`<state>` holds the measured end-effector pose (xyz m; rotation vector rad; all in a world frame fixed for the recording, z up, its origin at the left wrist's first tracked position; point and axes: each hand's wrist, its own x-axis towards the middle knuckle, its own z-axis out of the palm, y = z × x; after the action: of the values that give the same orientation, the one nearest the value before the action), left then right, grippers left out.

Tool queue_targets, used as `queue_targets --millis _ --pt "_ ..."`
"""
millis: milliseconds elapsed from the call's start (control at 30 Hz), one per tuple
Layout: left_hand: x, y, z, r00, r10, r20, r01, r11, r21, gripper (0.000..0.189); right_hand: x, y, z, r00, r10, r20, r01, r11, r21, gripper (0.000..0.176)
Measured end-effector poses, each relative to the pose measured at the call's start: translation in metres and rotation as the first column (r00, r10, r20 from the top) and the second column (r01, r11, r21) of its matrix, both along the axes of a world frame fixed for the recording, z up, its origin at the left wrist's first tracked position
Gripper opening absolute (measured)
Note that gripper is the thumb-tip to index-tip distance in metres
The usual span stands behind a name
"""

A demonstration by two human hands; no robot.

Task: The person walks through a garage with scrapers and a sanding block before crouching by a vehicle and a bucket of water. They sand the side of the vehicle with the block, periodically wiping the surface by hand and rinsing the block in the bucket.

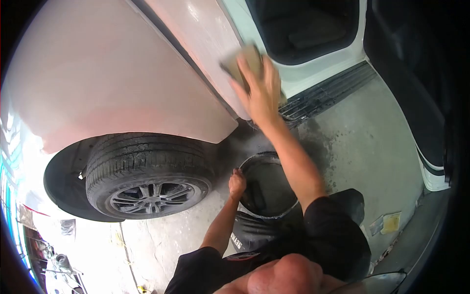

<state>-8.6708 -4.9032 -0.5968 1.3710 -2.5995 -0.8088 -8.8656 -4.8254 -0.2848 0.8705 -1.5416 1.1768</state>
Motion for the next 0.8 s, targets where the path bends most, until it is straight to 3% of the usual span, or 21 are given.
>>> queue_targets --millis 67,167,233,300,500,633,733,800 --pt "-0.004 -0.004 -0.019 1.000 -0.009 -0.007 0.009 1.000 -0.015 0.049 0.008 0.012 -0.059 0.999 0.004 0.045 -0.007 0.998 0.068 0.071" --pt "0.000 -0.009 -0.029 0.999 -0.029 -0.031 0.029 1.000 -0.007 0.046 0.006 0.007 -0.015 1.000 0.016 0.014 -0.017 0.999 0.039 0.069" --pt "0.003 -0.003 -0.016 0.999 -0.031 -0.016 0.031 0.999 0.023 0.046 0.000 0.002 0.054 0.998 0.035 -0.049 -0.036 0.999 -0.026 0.066" --pt "-0.004 -0.002 -0.009 0.999 -0.024 -0.022 0.024 0.999 0.035 0.046 -0.003 0.002 0.071 0.997 0.051 -0.055 -0.051 0.999 -0.009 0.069" --pt "-0.005 -0.002 -0.019 0.998 0.009 -0.061 -0.009 1.000 -0.009 0.045 -0.005 0.014 -0.021 0.997 0.043 -0.065 -0.038 0.996 0.079 0.074" --pt "0.001 -0.003 -0.012 0.999 -0.026 -0.045 0.027 0.999 0.019 0.043 -0.007 0.006 0.082 0.989 0.014 -0.149 -0.004 0.998 0.067 0.072" --pt "0.002 0.001 -0.013 0.998 -0.011 -0.060 0.013 1.000 0.023 0.042 -0.004 0.000 0.067 0.994 0.015 -0.112 -0.013 1.000 0.018 0.069" --pt "0.004 -0.002 -0.008 0.998 0.008 -0.066 -0.007 1.000 0.011 0.041 0.008 0.005 -0.003 1.000 -0.002 -0.030 0.006 0.992 0.125 0.067"
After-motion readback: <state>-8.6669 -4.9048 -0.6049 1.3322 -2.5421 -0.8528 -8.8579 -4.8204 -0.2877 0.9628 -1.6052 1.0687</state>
